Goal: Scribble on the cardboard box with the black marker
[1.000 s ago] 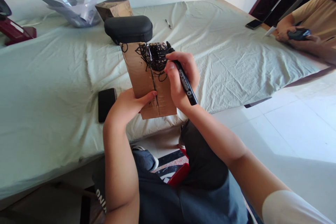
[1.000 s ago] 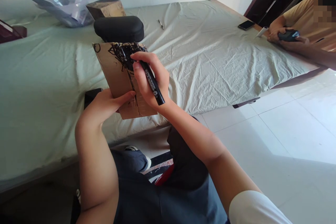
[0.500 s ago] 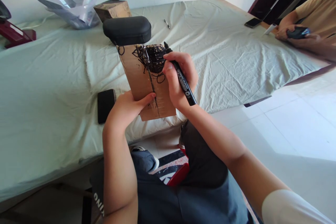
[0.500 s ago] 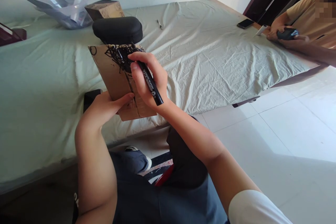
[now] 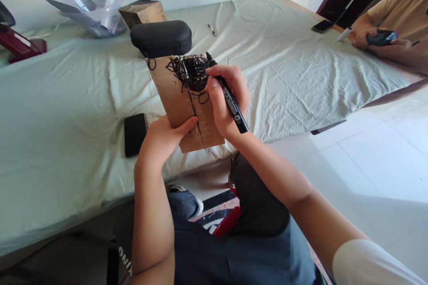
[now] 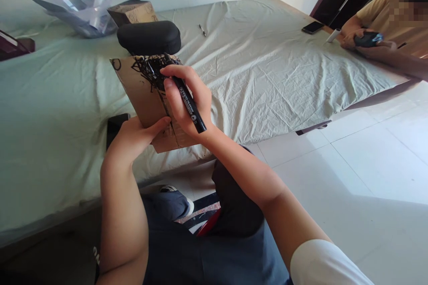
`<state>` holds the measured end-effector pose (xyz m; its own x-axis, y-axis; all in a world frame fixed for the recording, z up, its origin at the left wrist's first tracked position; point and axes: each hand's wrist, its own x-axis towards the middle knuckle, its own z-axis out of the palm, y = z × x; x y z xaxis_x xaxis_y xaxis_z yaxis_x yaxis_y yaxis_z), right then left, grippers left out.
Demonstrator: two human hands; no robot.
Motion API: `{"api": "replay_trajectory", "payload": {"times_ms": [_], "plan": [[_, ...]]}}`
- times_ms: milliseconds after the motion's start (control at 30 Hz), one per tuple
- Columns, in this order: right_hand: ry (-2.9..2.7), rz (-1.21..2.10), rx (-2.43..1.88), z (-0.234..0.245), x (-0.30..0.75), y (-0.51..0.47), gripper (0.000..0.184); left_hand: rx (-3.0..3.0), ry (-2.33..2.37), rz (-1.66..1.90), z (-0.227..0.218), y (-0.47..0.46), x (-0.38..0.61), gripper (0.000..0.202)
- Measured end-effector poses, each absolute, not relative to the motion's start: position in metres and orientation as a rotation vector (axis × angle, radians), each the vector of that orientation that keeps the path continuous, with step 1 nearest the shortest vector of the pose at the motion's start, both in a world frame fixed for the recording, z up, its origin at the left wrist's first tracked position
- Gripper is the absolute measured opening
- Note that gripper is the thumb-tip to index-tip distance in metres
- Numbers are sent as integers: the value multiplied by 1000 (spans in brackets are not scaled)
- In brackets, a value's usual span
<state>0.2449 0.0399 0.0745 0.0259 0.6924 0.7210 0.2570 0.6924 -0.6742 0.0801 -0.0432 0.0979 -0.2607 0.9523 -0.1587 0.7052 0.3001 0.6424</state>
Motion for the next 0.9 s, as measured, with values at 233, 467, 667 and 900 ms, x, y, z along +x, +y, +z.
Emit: {"api": "replay_trajectory", "payload": {"times_ms": [233,467,667,900], "plan": [[-1552,403,-807,74,246,40,20,1457,2082,602,98,-44,81,68],[-1528,475,-823,75,246,40,19,1444,2088,605,99,-45,82,68],[-1511,474,-798,76,246,38,19,1440,2102,584,98,-43,83,68],[-1554,482,-756,70,245,44,25,1428,2160,547,97,-44,88,60]]}}
